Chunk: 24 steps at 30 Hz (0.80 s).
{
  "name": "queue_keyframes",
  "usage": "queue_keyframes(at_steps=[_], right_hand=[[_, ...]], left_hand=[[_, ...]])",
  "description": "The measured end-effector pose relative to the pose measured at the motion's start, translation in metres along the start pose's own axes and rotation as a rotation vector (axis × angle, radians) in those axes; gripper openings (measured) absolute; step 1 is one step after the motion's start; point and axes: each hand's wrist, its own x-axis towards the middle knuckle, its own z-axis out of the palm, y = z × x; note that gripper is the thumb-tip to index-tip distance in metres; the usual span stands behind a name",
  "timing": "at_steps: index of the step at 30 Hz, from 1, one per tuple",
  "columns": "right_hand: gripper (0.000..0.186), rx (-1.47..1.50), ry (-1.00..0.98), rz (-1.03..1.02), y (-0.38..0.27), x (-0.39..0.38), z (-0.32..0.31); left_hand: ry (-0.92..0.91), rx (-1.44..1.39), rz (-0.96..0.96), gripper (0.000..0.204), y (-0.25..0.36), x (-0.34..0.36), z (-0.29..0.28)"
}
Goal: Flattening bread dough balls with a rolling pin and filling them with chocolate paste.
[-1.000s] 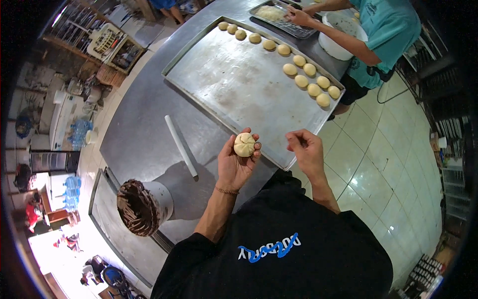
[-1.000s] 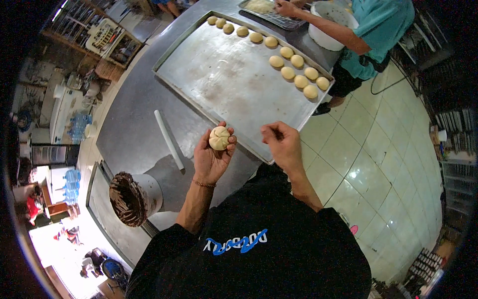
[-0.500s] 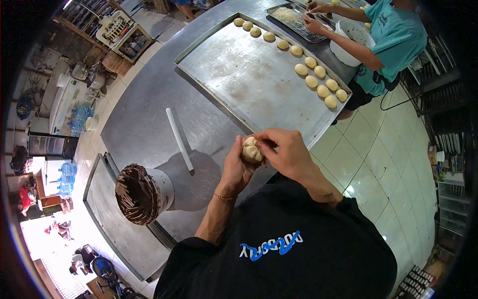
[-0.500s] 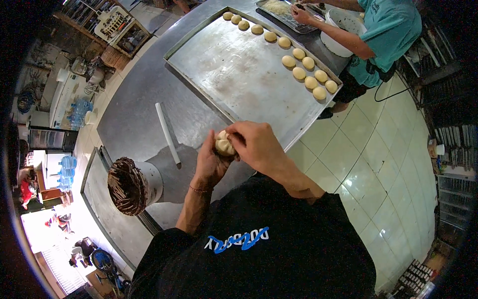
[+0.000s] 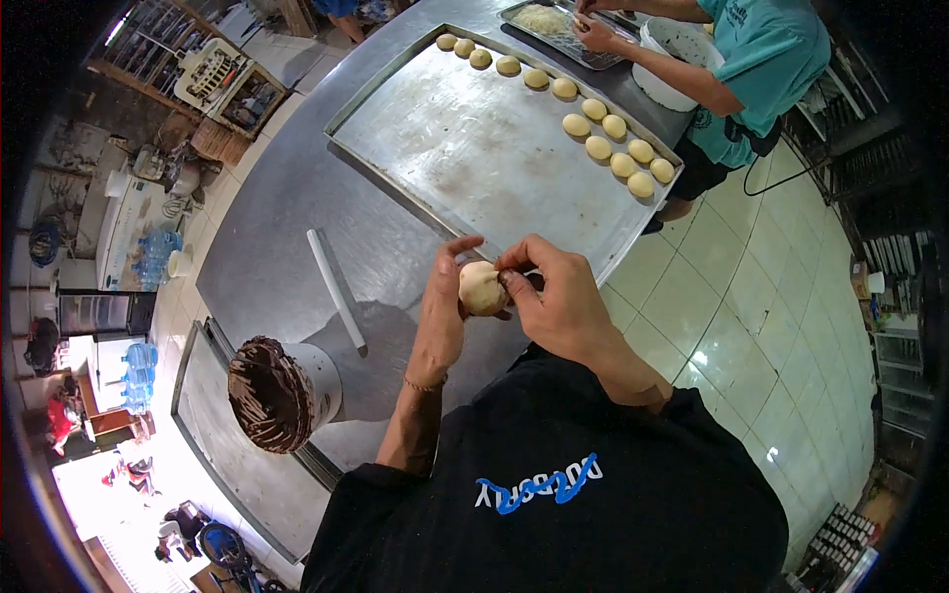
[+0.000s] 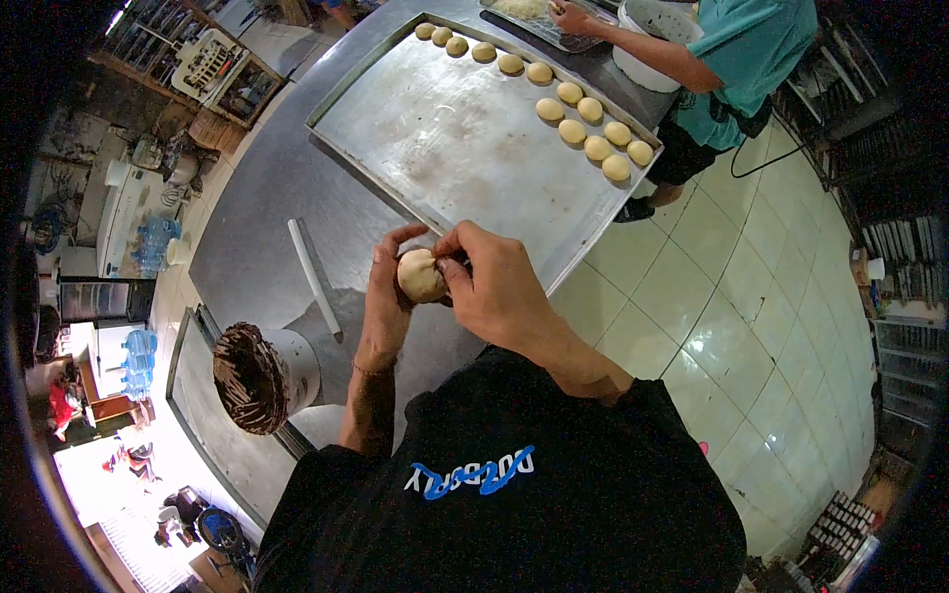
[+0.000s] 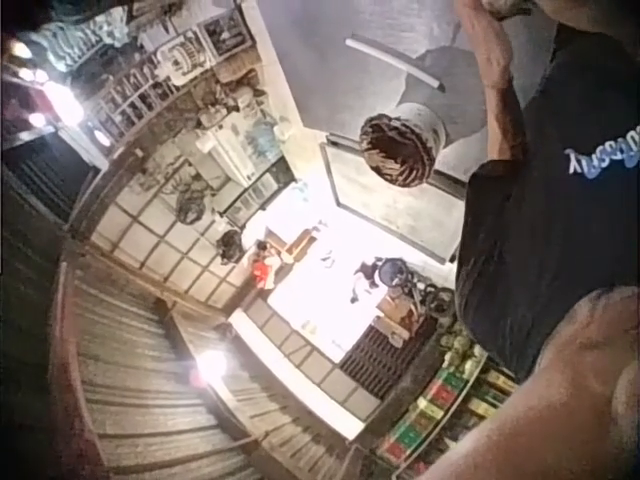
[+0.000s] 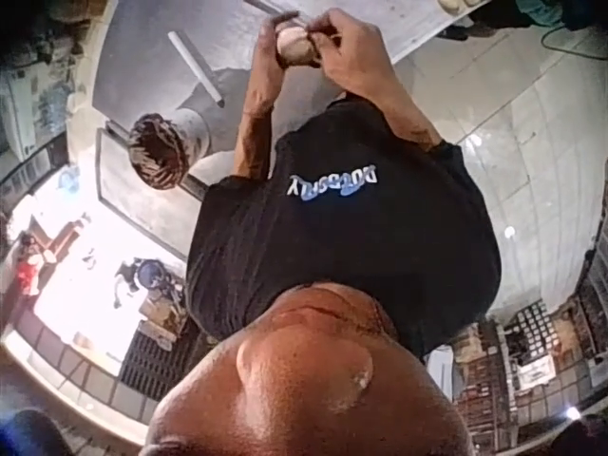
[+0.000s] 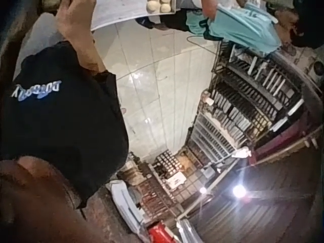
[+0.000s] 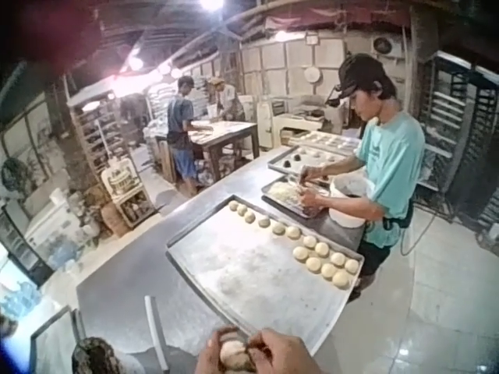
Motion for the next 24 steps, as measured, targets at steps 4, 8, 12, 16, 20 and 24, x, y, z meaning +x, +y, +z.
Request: queue_keyframes(at_steps=[4,8,12,16,20,24], right_hand=[[0.008,0.161,0.027,0.109,0.001,0.001,-0.003],[0.019,0.307,-0.041,0.145,-0.005,-0.003,-0.004],[0.02,0.18,-0.043,0.108,-0.01,0.001,-0.011],[0.017,0.201,-0.049,0.103,-0.004,-0.001,-0.015],[0.015,-0.118,0.014,-0.237,0.001,0.0,-0.02],[0.01,-0.072,0.075,-0.161,0.002,0.004,-0.026]], left_hand=[[0.16,0.159,0.263,0.04,-0.033,0.0,0.01],[0.292,0.322,0.439,0.05,-0.035,-0.004,0.019],[0.237,0.462,0.696,0.05,-0.04,0.005,0.014],[0.276,0.262,0.424,0.046,-0.03,0.007,0.024],[0.187,0.076,0.346,0.042,-0.034,0.015,0.017],[0.101,0.055,0.167,0.051,-0.02,0.014,0.04]])
